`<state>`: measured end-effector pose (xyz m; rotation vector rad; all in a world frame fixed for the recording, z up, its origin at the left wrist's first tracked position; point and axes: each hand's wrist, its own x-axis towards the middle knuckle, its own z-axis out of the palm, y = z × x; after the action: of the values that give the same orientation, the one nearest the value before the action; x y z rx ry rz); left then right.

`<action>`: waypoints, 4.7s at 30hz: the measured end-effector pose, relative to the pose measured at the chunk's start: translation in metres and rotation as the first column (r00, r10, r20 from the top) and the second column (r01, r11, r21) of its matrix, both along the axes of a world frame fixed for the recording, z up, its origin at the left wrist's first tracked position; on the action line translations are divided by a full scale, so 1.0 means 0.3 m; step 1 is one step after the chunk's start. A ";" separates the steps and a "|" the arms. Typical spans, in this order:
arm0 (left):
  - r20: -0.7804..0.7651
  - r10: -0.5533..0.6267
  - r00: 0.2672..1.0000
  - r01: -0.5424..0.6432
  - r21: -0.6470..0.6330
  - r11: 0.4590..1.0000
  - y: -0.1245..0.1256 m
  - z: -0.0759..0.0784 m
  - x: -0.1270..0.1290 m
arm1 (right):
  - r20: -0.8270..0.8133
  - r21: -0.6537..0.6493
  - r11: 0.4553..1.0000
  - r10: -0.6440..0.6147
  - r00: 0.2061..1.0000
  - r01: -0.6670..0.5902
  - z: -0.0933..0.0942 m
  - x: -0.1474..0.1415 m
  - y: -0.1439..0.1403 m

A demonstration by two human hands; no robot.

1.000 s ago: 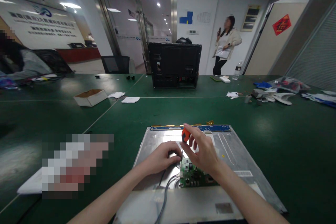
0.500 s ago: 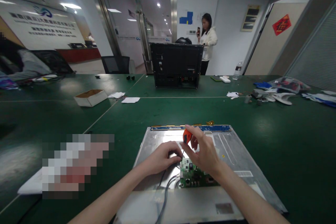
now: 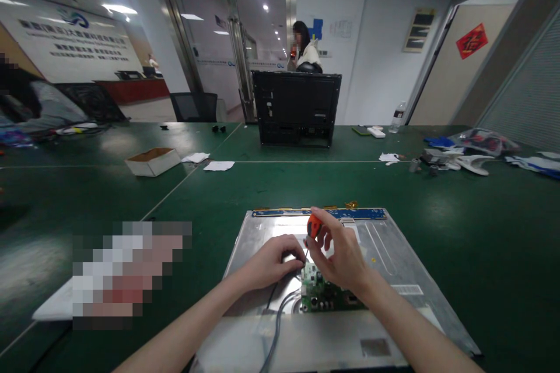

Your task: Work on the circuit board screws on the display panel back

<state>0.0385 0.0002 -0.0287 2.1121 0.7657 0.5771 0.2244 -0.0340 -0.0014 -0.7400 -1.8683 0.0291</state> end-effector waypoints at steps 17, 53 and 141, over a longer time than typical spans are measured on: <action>-0.011 0.002 1.000 -0.002 -0.004 1.000 -0.004 0.009 0.004 | 0.005 -0.022 0.998 0.052 0.999 -0.052 0.008 0.005 -0.005; 0.004 0.025 1.000 -0.025 -0.006 1.000 -0.003 -0.006 -0.007 | -0.005 0.008 1.000 0.013 1.000 -0.013 0.004 -0.002 0.004; 0.002 0.027 1.000 -0.027 0.005 1.000 -0.005 -0.001 -0.004 | 0.027 0.000 1.000 0.022 0.999 -0.022 0.004 0.003 -0.003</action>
<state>0.0374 -0.0012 -0.0291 2.1079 0.7931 0.5964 0.2252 -0.0350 -0.0001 -0.7226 -1.9025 0.0335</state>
